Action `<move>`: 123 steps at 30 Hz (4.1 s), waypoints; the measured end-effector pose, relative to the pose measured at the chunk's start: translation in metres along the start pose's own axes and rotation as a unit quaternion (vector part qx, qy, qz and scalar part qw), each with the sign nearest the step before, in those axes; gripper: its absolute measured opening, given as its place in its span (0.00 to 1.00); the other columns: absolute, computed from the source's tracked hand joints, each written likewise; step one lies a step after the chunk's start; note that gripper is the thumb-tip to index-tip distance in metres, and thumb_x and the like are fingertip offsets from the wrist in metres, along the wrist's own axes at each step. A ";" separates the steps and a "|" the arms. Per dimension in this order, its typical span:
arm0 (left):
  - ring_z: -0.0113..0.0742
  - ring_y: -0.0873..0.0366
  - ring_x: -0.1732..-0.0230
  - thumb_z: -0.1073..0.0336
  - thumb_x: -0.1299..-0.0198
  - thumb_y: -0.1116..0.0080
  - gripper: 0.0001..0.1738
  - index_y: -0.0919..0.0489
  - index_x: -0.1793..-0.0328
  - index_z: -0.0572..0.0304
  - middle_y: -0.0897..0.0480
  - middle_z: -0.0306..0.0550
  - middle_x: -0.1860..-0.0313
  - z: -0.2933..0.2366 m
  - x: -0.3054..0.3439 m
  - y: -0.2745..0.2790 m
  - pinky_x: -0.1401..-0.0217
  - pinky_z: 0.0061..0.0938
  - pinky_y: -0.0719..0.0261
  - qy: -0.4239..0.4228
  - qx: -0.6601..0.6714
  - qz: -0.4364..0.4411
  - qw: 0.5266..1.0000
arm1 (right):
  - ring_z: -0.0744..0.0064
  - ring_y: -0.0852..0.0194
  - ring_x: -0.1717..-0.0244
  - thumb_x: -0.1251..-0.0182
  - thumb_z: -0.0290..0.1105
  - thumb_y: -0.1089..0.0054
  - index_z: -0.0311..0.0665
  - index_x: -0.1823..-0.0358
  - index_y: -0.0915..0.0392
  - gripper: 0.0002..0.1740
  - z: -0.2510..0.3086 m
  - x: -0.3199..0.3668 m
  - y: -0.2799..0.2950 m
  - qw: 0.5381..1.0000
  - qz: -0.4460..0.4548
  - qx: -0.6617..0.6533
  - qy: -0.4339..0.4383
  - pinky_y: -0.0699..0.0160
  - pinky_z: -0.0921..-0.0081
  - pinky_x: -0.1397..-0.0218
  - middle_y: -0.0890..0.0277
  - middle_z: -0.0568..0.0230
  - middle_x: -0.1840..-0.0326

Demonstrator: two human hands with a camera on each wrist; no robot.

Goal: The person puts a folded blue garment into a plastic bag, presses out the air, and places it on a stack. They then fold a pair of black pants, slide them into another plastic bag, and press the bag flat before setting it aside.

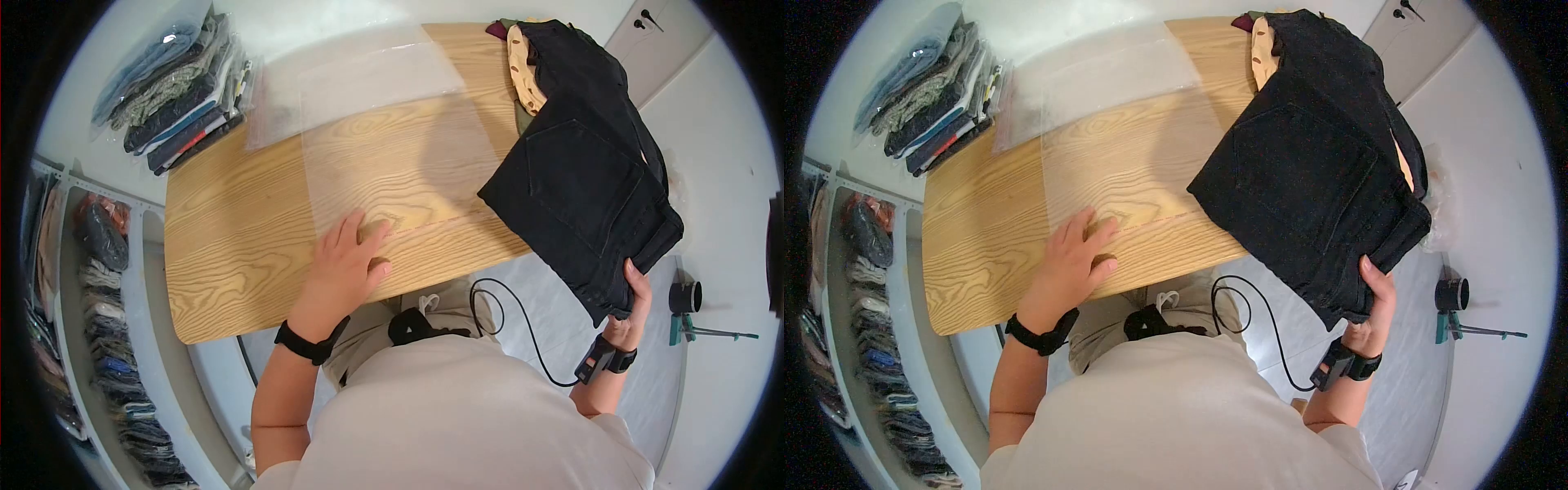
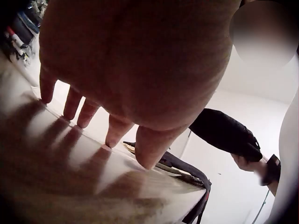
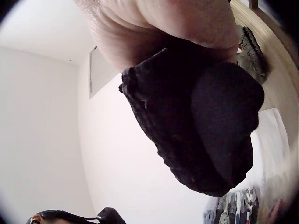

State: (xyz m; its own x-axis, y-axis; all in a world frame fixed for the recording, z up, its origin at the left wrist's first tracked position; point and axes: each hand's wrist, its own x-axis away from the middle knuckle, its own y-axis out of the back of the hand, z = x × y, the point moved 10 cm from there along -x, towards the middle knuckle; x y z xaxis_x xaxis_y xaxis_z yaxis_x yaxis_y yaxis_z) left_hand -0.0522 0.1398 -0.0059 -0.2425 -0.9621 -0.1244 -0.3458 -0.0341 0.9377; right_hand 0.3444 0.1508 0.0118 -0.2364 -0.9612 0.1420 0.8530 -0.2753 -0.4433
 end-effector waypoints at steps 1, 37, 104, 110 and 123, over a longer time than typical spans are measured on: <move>0.57 0.39 0.35 0.57 0.44 0.41 0.28 0.29 0.36 0.49 0.37 0.59 0.33 -0.001 -0.001 -0.001 0.34 0.46 0.39 0.001 0.000 0.003 1.000 | 0.51 0.20 0.54 0.45 0.26 0.39 0.20 0.40 0.38 0.32 -0.004 0.000 0.001 1.000 -0.001 0.002 -0.012 0.18 0.64 0.48 0.26 0.42 0.47; 0.51 0.32 0.49 0.88 0.56 0.54 0.36 0.35 0.34 0.71 0.34 0.53 0.34 -0.037 -0.031 0.024 0.43 0.36 0.32 -0.033 0.039 -0.164 0.985 | 0.62 0.23 0.47 0.31 0.34 0.48 0.27 0.53 0.24 0.16 -0.158 0.038 -0.151 0.894 0.248 -0.122 -0.352 0.24 0.67 0.42 0.22 0.52 0.50; 0.39 0.29 0.73 0.77 0.43 0.48 0.27 0.32 0.35 0.67 0.29 0.47 0.75 0.022 0.034 -0.001 0.68 0.31 0.29 0.151 0.184 -0.254 0.937 | 0.61 0.20 0.64 0.43 0.19 0.45 0.28 0.58 0.28 0.10 -0.167 -0.046 -0.208 0.951 0.175 0.032 -0.253 0.17 0.68 0.59 0.22 0.55 0.63; 0.25 0.33 0.74 0.78 0.42 0.48 0.25 0.36 0.38 0.62 0.27 0.44 0.68 0.039 0.040 -0.004 0.69 0.21 0.31 0.219 0.310 -0.285 0.880 | 0.65 0.19 0.61 0.42 0.23 0.43 0.27 0.52 0.27 0.16 -0.183 -0.029 -0.209 0.899 0.221 0.031 -0.377 0.17 0.73 0.58 0.21 0.55 0.59; 0.50 0.25 0.63 0.72 0.40 0.49 0.28 0.33 0.31 0.51 0.24 0.56 0.61 0.027 0.019 0.020 0.57 0.37 0.27 0.185 0.098 -0.165 0.964 | 0.64 0.20 0.63 0.48 0.19 0.43 0.25 0.56 0.25 0.15 -0.175 -0.048 -0.209 0.914 0.260 0.078 -0.303 0.18 0.73 0.61 0.21 0.52 0.60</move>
State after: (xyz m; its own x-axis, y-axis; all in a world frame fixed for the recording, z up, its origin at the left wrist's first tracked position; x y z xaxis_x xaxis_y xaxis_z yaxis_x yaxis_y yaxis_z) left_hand -0.0883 0.1278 0.0013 0.2368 -0.9392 -0.2485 -0.5216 -0.3387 0.7831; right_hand 0.0960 0.2512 -0.0572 0.4803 -0.7629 0.4327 0.8439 0.2675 -0.4651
